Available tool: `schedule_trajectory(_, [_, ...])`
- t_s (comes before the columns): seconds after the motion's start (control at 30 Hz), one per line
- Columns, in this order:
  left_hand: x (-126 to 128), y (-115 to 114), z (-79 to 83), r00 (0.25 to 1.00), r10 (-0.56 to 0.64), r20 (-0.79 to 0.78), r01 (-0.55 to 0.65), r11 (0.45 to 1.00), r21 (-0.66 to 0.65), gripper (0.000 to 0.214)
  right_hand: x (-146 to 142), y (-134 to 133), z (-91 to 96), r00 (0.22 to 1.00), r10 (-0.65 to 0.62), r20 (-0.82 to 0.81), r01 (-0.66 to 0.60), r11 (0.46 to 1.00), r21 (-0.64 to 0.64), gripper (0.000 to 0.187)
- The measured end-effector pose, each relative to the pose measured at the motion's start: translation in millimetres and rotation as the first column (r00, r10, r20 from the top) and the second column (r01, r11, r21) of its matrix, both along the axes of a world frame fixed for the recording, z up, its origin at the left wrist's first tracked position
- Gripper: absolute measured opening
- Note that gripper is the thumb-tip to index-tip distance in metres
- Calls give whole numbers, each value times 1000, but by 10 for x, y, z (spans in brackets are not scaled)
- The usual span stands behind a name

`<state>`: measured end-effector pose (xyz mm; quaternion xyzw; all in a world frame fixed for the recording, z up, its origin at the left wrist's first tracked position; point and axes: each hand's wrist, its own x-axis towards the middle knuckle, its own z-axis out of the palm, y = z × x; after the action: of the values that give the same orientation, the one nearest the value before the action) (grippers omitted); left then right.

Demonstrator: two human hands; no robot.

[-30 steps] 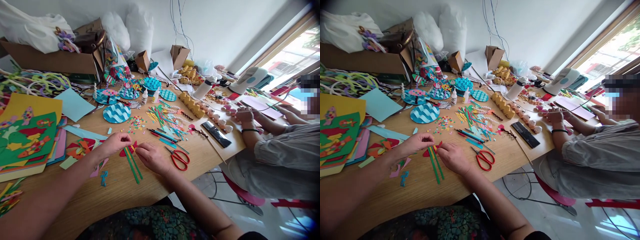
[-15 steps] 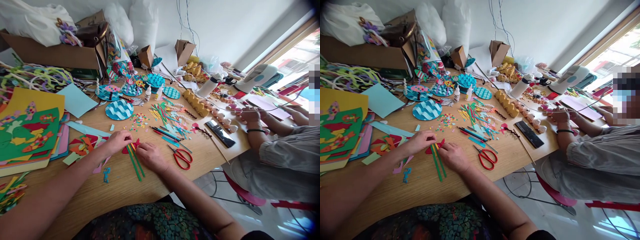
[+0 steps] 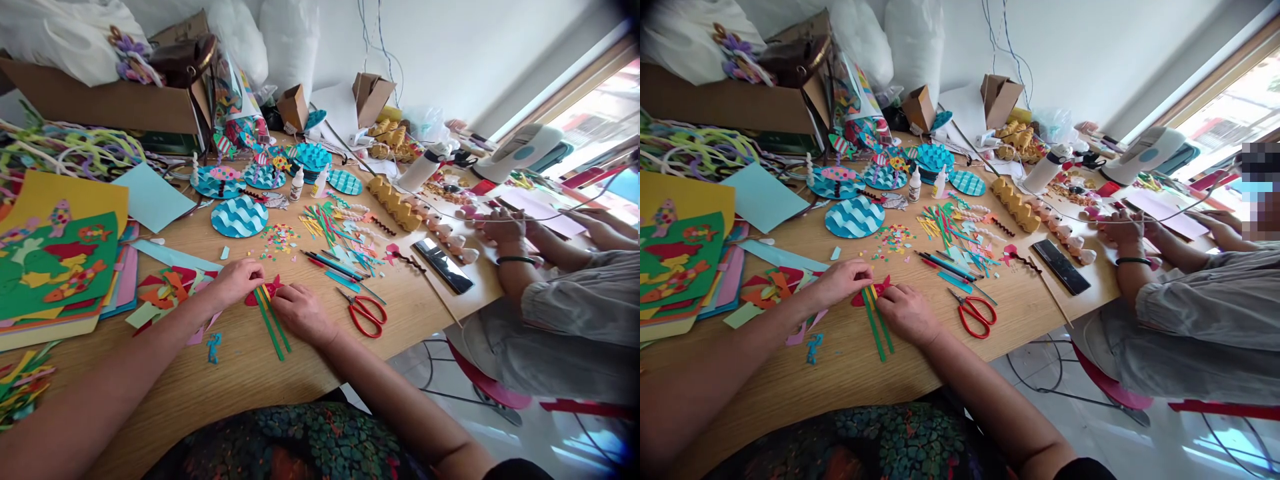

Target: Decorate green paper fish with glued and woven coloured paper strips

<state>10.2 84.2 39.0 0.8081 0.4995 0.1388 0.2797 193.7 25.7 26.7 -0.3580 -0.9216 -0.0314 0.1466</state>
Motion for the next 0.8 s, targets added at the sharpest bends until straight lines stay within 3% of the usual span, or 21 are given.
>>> schedule_trajectory(0.8, [14, -24, -45, 1000, 0, -32, 2, 999, 46, 10, -1, -27, 3, 999, 16, 50, -14, 999, -51, 16])
